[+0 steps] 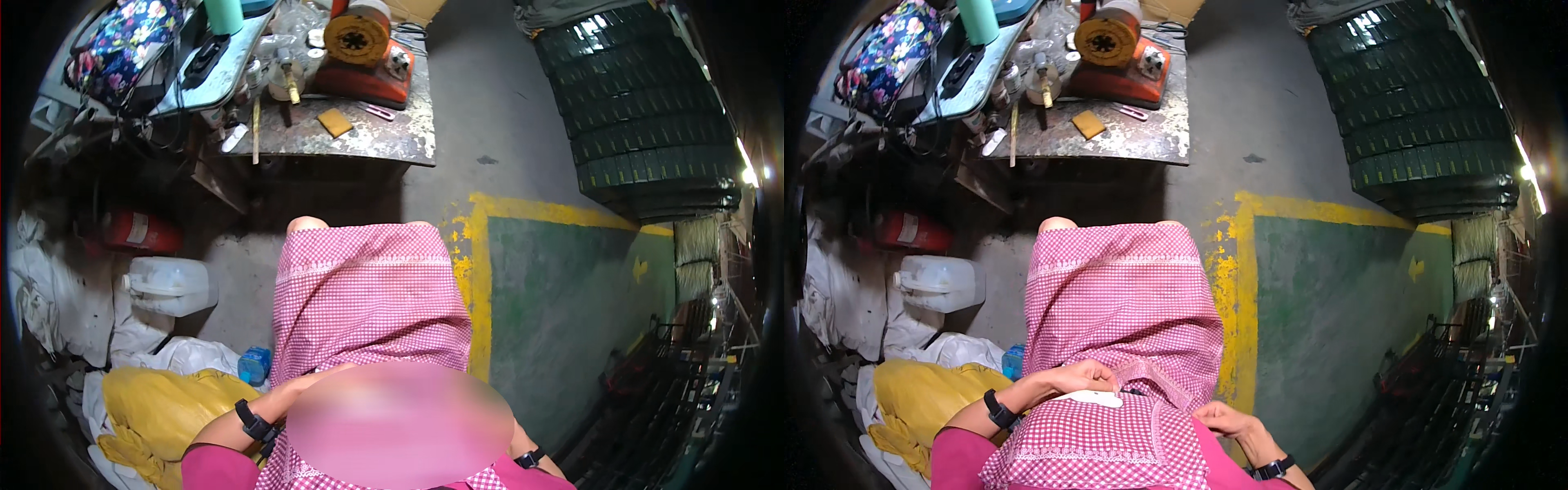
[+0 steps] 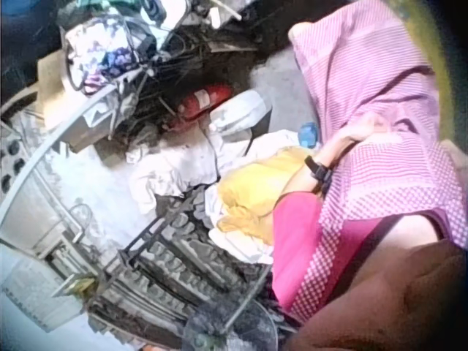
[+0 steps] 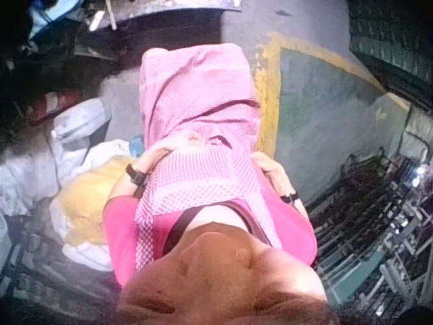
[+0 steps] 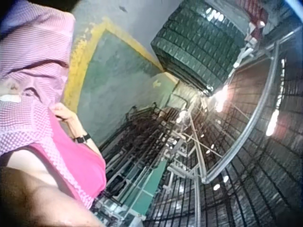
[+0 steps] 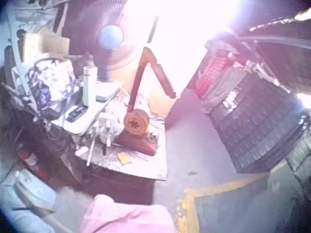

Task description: The person puts on a pink checkered apron, fastens the waist strap, and smooths the fabric over their lap. They then repeatedly fold and adjust the edges of the apron while seated.

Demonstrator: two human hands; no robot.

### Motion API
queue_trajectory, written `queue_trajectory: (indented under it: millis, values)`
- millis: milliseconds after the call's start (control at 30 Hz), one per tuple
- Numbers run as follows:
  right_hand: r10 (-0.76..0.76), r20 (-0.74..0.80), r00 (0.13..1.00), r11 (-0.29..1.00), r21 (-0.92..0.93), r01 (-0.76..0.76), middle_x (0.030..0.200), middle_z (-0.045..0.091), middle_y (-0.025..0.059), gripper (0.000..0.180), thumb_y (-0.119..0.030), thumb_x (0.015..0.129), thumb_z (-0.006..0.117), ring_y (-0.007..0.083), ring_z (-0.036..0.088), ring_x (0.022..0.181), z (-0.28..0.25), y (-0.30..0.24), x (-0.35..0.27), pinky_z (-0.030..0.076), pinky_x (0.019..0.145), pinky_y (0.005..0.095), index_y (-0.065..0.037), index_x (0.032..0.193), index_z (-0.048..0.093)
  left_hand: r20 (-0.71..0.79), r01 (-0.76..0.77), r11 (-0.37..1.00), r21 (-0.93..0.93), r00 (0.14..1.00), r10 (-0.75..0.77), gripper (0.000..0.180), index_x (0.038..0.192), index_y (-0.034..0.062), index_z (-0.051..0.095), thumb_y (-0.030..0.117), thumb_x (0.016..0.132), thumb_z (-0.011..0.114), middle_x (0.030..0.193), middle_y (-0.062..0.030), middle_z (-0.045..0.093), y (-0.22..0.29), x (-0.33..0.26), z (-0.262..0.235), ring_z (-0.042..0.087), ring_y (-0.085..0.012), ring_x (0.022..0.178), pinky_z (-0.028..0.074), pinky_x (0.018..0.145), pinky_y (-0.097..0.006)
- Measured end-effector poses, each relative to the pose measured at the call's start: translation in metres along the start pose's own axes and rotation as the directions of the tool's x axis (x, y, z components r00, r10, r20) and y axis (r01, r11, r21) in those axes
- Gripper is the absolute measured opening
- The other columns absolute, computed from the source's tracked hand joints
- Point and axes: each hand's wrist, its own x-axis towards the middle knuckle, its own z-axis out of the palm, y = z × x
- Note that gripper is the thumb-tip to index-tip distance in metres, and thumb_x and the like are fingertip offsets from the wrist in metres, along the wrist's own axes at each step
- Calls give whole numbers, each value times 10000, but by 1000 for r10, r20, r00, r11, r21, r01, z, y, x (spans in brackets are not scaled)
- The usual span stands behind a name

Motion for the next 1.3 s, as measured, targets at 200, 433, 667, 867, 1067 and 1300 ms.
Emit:
queue_trajectory:
  millis: [200,433,667,867,1067,1300]
  values:
    - [-96,114,989,995,-10,98,820,622,-29,210,-177,942,554,33,532,672,27,-75,47,426,580,186,12,970,641,-36,-116,979,-169,993,111,203,1009,10,656,174,918,578,862,-3,658,-11,-10,-8,585,-54,729,463,648,-181]
    - [-1,163,987,986,-166,28,971,665,23,253,-194,941,556,76,605,835,30,-93,68,490,730,204,4,1070,644,-143,-193,979,64,969,200,254,1077,13,647,196,912,588,891,-15,674,-25,-11,-13,585,-51,735,458,647,-180]
    - [-80,181,980,867,-473,158,994,624,19,348,-310,972,491,95,546,904,23,-85,62,439,798,249,-23,1115,624,-511,36,596,802,557,654,288,1095,35,623,200,867,563,984,-158,659,-3,-8,-27,644,-308,871,516,755,-366]
    - [-294,118,949,681,-671,294,801,551,-20,318,-316,965,504,86,489,754,45,-96,67,428,702,233,-29,1018,630,-485,112,512,852,539,689,278,1049,38,607,230,850,583,918,-158,595,-15,5,-28,613,-342,820,500,681,-421]
    - [-504,-54,862,787,-441,432,741,650,14,282,-230,980,471,48,504,602,46,-92,66,396,535,198,-13,976,652,-490,31,544,839,478,729,234,1039,28,618,145,836,618,981,-125,636,4,-5,-29,636,-280,879,519,746,-328]
    - [-502,6,865,725,-541,426,788,665,51,234,-162,930,557,92,579,710,51,-101,78,472,657,247,33,875,673,-434,257,350,901,510,743,298,1073,54,575,196,818,638,935,-113,585,9,-17,-29,622,-282,758,509,611,-350]
